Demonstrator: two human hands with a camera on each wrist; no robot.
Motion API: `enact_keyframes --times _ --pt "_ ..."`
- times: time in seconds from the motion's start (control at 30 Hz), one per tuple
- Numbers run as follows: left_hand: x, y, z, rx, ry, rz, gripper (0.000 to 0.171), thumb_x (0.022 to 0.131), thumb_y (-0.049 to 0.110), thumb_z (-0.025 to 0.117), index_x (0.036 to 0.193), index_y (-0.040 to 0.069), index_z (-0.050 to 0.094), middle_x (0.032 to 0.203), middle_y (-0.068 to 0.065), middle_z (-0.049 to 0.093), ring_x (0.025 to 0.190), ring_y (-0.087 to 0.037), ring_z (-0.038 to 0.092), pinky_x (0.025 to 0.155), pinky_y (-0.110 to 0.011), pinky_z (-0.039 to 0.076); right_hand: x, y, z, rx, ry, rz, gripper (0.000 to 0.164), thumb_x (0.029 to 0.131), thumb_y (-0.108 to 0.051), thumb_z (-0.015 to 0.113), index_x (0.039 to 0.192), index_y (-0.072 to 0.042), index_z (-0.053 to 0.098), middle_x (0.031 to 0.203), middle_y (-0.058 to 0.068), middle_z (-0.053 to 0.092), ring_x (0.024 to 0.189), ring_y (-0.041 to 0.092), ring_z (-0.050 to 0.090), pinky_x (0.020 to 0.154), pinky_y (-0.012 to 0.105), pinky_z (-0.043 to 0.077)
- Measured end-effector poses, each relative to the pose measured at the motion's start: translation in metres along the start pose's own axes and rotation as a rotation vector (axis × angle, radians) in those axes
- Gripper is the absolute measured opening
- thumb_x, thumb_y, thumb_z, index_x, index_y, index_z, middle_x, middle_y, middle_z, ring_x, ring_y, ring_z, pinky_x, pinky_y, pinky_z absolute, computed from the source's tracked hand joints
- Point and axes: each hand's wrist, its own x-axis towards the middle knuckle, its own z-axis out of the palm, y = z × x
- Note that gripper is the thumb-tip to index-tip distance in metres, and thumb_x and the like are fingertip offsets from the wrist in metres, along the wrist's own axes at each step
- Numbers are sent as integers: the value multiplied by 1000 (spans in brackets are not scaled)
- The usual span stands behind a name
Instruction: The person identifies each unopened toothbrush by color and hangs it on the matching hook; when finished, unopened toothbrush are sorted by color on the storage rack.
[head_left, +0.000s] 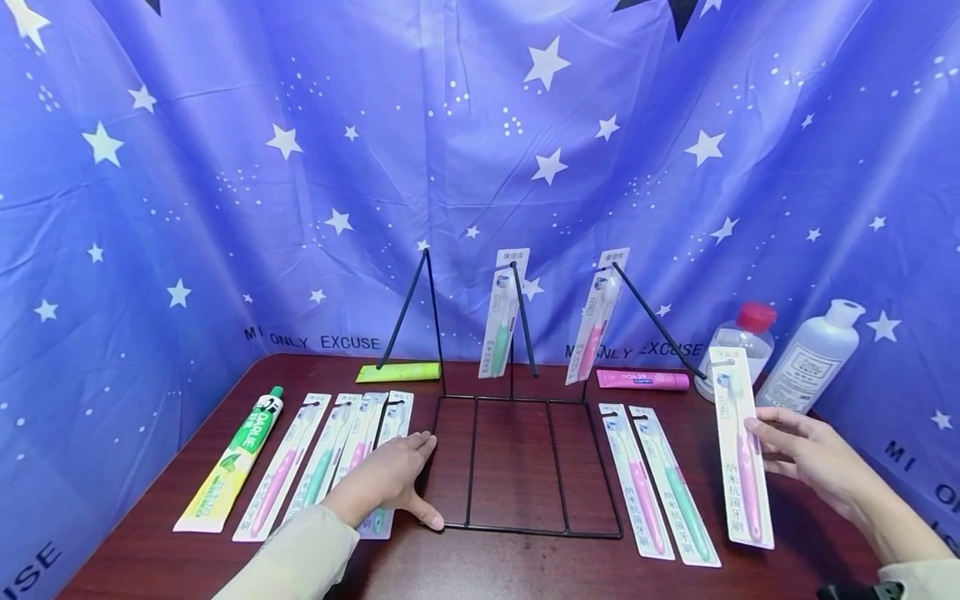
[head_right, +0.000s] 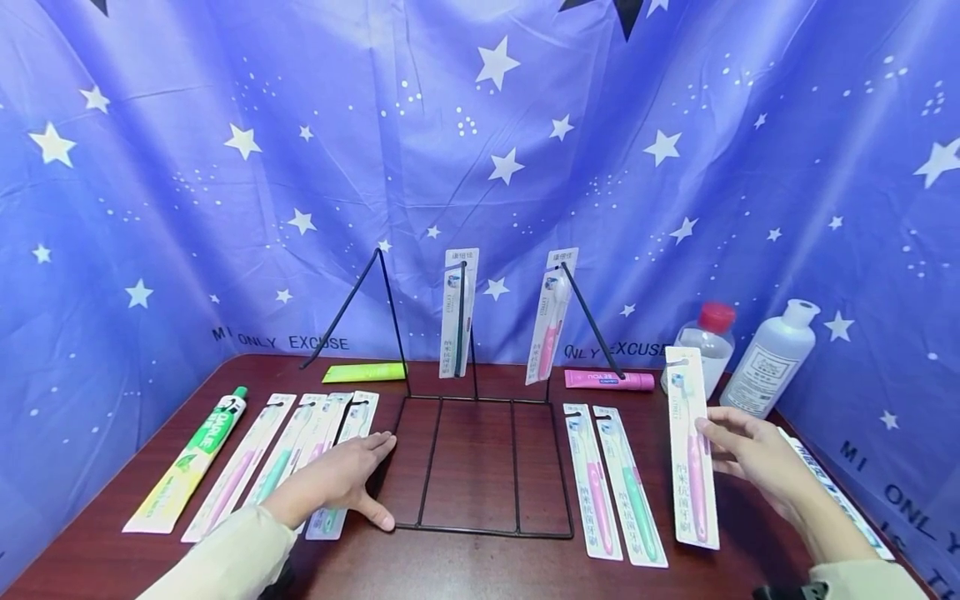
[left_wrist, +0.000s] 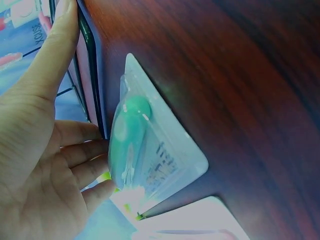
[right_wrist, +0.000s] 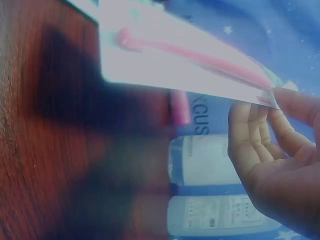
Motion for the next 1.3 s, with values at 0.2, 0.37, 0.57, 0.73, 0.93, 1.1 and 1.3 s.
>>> enact_keyframes --times 0.2,0.37,0.57,0.73,0.93,1.1,1.3 --pt "0 0 -1 -2 2 9 118 49 70 69 132 -9 39 135 -23 40 124 -34 38 101 -42 32 -12 -9 8 81 -58 -149 26 96 -2 40 110 -13 58 97 0 62 85 13 62 70 32 53" --pt "0 0 0 1 -4 3 118 49 70 69 132 -8 39 135 -22 40 124 -34 38 101 -42 33 -21 -23 20 50 -42 -244 24 95 3 39 113 -2 54 98 4 61 84 18 62 70 34 53" --pt "1 -1 2 6 -4 1 118 49 70 69 132 -9 40 135 -23 40 124 -34 38 101 -41 33 -32 -43 38 30 -100 -397 27 92 13 34 116 9 47 102 9 61 90 17 62 72 33 52" --pt "1 -1 1 -7 -14 -8 119 49 71 68 132 -8 39 136 -23 39 124 -34 37 101 -42 32 -40 -54 53 91 -211 -524 36 88 23 28 116 10 45 103 12 59 91 19 61 74 31 51" --pt "0 0 1 -8 -11 -11 119 48 71 68 132 -8 39 136 -22 39 125 -33 37 101 -41 32 -51 -68 72 -35 -221 -567 38 84 25 32 111 5 49 95 10 62 85 19 63 73 29 51" --pt "0 1 1 -4 -10 -12 119 49 71 68 132 -8 39 136 -22 40 125 -33 37 101 -41 32 -56 -77 90 -127 -207 -615 35 81 26 37 106 7 53 86 13 61 77 22 62 68 27 50" --pt "0 0 1 3 -7 -7 118 49 71 68 132 -8 39 136 -22 40 124 -33 38 101 -41 33 -53 -81 104 -143 -240 -648 35 81 26 37 107 9 54 88 16 61 78 24 63 66 30 51"
